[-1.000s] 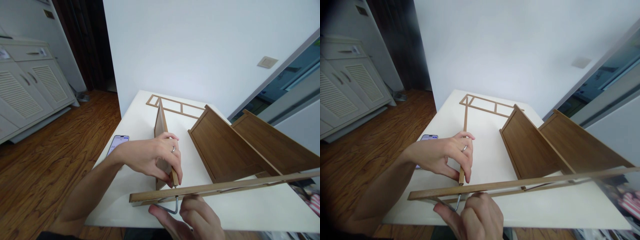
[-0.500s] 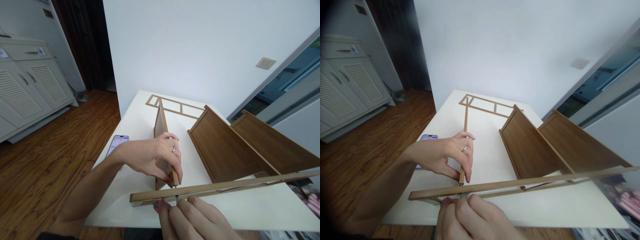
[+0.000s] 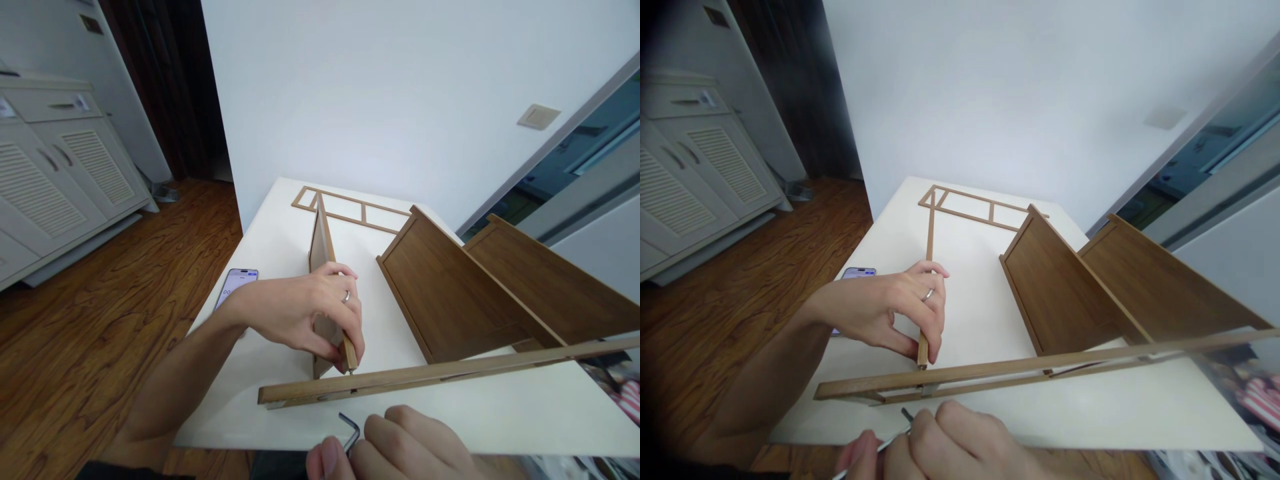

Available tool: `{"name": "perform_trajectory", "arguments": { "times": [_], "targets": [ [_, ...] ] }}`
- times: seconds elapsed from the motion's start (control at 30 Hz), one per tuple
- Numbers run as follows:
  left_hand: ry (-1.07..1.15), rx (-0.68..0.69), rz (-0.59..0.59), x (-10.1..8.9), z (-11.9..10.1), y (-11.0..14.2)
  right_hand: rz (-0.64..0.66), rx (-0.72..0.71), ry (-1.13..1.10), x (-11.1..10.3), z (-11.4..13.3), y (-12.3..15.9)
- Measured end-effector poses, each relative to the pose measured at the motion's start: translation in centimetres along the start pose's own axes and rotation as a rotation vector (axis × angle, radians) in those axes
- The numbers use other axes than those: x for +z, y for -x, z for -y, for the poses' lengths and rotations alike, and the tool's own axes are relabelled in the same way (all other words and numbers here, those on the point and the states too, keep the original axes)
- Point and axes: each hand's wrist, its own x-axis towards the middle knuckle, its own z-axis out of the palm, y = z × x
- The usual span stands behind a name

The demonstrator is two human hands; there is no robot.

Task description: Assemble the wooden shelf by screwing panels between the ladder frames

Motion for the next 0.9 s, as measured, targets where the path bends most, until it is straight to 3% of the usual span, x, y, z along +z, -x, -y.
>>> {"name": "perform_trajectory", "arguments": {
  "times": [0.4, 0.6, 0.77, 0.9],
  "targets": [
    [0.03, -0.078, 0.024, 0.0, -0.2, 0.1, 0.069, 0.514, -0.243, -2.3, -0.2, 2.8],
    [0.015, -0.071, 0.027, 0.0, -0.2, 0.1, 0.176, 0.522, -0.406, -3.4, -0.2, 2.5],
    [0.006, -0.063, 0.024, 0.0, -0.2, 0.1, 0.044, 0.605, -0.61, -2.8, 0.2, 1.7],
    [0.012, -0.052, 0.024, 0.0, -0.2, 0.1, 0.019, 0.683, -0.902, -2.3, 0.8, 2.0]
  ]
}}
